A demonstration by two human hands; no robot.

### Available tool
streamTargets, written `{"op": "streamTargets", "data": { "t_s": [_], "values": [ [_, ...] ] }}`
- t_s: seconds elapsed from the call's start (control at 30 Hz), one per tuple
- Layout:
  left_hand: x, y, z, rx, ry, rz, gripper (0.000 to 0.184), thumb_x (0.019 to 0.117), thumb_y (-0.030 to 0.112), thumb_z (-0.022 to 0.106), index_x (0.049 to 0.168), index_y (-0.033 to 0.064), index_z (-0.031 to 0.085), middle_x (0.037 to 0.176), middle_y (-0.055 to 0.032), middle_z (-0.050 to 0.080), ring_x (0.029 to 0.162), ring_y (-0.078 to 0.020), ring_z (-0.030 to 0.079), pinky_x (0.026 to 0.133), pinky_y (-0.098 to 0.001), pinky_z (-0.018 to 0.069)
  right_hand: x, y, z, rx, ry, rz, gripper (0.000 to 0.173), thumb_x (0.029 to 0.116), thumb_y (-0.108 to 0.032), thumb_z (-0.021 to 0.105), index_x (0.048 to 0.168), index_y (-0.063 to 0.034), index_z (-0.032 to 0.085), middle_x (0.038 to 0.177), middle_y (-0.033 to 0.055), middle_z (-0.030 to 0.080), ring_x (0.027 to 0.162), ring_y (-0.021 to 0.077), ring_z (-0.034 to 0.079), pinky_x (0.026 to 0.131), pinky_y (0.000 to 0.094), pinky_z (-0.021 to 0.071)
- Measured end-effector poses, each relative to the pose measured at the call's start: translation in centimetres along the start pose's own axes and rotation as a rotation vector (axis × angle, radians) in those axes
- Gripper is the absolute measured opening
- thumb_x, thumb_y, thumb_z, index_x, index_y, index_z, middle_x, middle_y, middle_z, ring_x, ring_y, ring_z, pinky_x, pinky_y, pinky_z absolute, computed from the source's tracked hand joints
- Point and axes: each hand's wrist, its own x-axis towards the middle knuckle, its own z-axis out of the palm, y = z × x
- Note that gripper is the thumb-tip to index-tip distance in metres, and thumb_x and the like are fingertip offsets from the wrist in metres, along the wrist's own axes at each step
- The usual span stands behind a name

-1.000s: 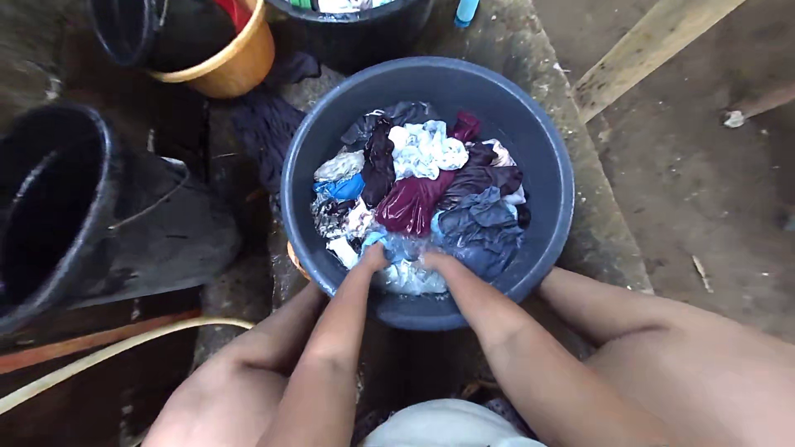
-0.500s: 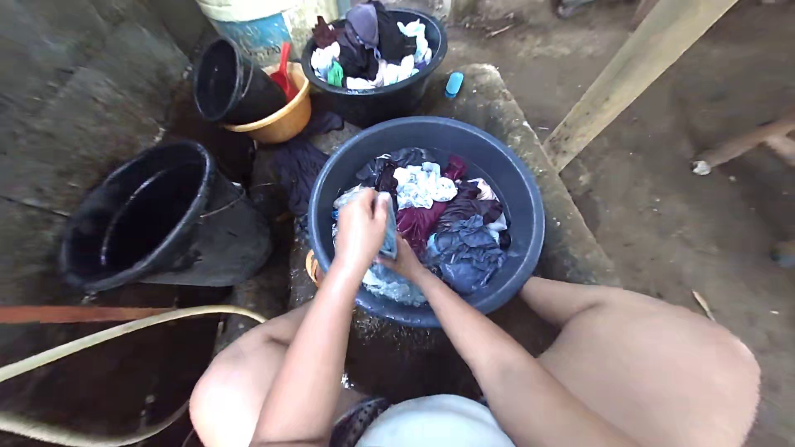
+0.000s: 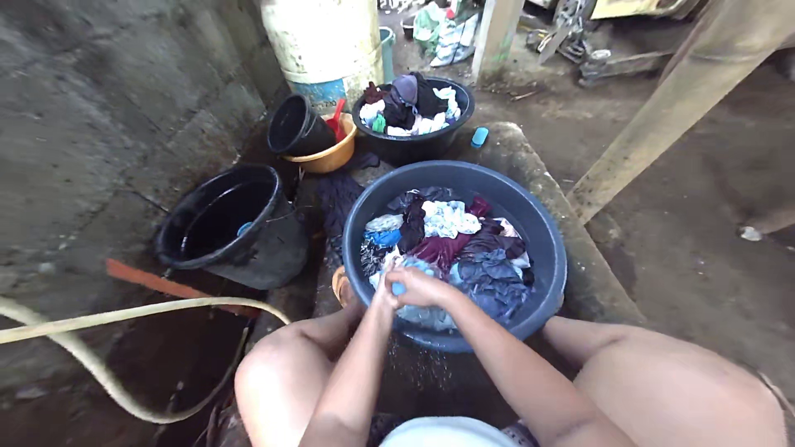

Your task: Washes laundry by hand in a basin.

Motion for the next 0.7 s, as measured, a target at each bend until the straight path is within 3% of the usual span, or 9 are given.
{"op": "streamTargets", "data": {
  "t_s": [0.07, 0.13, 0.23, 0.33, 0.37, 0.43, 0.53, 0.63, 0.7],
  "values": [
    [0.0, -0.1, 0.7, -0.061, -0.016, -0.034, 0.033, 0.1105, 0.035, 0.034, 0.102, 0.0117, 0.056, 0.079, -0.0051, 0.063, 0.068, -0.0146, 0.064, 0.06, -0.0299, 0.0559, -1.9, 1.0, -0.9, 0.238, 0.145, -0.053, 0.028, 0.0866, -0.004, 0.069, 0.111, 0.0101, 0.067, 0.12, 0.0249, 0.065, 0.117, 0.0322, 0.061, 0.105, 0.0473, 0.046],
    [0.5, -0.1, 0.6, -0.001, -0.014, -0.086, 0.028, 0.1096, 0.03, 0.04, 0.117, 0.0077, 0.054, 0.097, -0.0105, 0.064, 0.081, -0.0192, 0.066, 0.071, -0.0319, 0.0578, -3.2, 3.7, -1.3, 0.694, 0.48, -0.064, 0.021, 0.0873, -0.011, 0.064, 0.101, 0.0045, 0.06, 0.101, 0.0083, 0.064, 0.095, 0.0133, 0.062, 0.089, 0.0339, 0.0539],
    [-0.8, -0.4, 2.6, 0.091, -0.088, -0.069, 0.026, 0.1084, 0.03, 0.045, 0.12, 0.0088, 0.055, 0.101, -0.0088, 0.066, 0.082, -0.0164, 0.067, 0.069, -0.0279, 0.0576, -2.6, 8.0, -0.9, 1.212, 0.928, 0.059, 0.019, 0.0978, -0.008, 0.057, 0.114, -0.004, 0.048, 0.091, 0.0039, 0.063, 0.079, 0.0121, 0.066, 0.075, 0.0351, 0.0599],
    [-1.9, -1.5, 5.1, 0.18, -0.238, -0.032, 0.035, 0.1101, 0.036, 0.037, 0.12, 0.0089, 0.056, 0.101, -0.0088, 0.067, 0.086, -0.0174, 0.067, 0.072, -0.031, 0.0572, -2.3, 10.2, 2.8, 1.355, 0.87, 0.176, 0.037, 0.1105, -0.025, 0.04, 0.14, -0.0034, 0.045, 0.113, 0.0114, 0.064, 0.098, 0.018, 0.065, 0.086, 0.0385, 0.0573],
    [-1.7, -1.8, 5.3, 0.247, -0.293, -0.023, 0.041, 0.1113, 0.041, 0.034, 0.123, 0.0091, 0.056, 0.102, -0.008, 0.068, 0.088, -0.0167, 0.068, 0.075, -0.0312, 0.058, -2.5, 9.9, 3.9, 1.461, 0.797, 0.181, 0.05, 0.1127, -0.042, 0.025, 0.138, -0.008, 0.05, 0.112, 0.0085, 0.068, 0.099, 0.0164, 0.066, 0.086, 0.0367, 0.0575],
    [-1.0, -2.3, 4.9, 0.413, -0.357, 0.007, 0.048, 0.1119, 0.046, 0.028, 0.134, 0.0101, 0.051, 0.109, -0.0082, 0.068, 0.094, -0.0172, 0.068, 0.081, -0.0341, 0.0574, -2.8, 9.9, 5.2, 1.678, 0.695, 0.123, 0.078, 0.1029, -0.069, 0.012, 0.131, -0.0118, 0.056, 0.106, 0.0052, 0.072, 0.096, 0.015, 0.069, 0.082, 0.0354, 0.0598],
    [-0.8, -1.7, 3.5, 0.57, -0.375, 0.054, 0.044, 0.1121, 0.035, 0.034, 0.15, 0.0116, 0.035, 0.121, -0.0139, 0.062, 0.102, -0.0233, 0.065, 0.086, -0.042, 0.0566, -3.1, 10.7, 6.1, 1.774, 0.657, 0.031, 0.083, 0.0923, -0.079, 0.039, 0.139, -0.0113, 0.05, 0.114, 0.0082, 0.071, 0.102, 0.0195, 0.07, 0.085, 0.0401, 0.0602],
    [-0.9, 0.3, 1.3, 0.744, -0.346, 0.056, 0.052, 0.1073, 0.02, 0.048, 0.155, 0.017, 0.028, 0.131, -0.0205, 0.058, 0.104, -0.0292, 0.066, 0.084, -0.0468, 0.058, -2.8, 11.9, 5.4, 1.558, 0.685, -0.005, 0.1, 0.0733, -0.056, 0.084, 0.15, -0.0086, 0.04, 0.123, 0.0117, 0.068, 0.107, 0.0215, 0.068, 0.091, 0.0425, 0.0595],
    [-0.5, 1.1, -1.0, 0.807, -0.333, 0.029, 0.072, 0.1027, 0.019, 0.057, 0.162, 0.0207, 0.015, 0.141, -0.0229, 0.052, 0.109, -0.0306, 0.064, 0.087, -0.0484, 0.0562, -2.8, 11.6, 4.2, 1.441, 0.675, 0.013, 0.096, 0.066, -0.035, 0.09, 0.144, -0.006, 0.043, 0.114, 0.0108, 0.069, 0.099, 0.0207, 0.07, 0.087, 0.0424, 0.0614]
  ]
}}
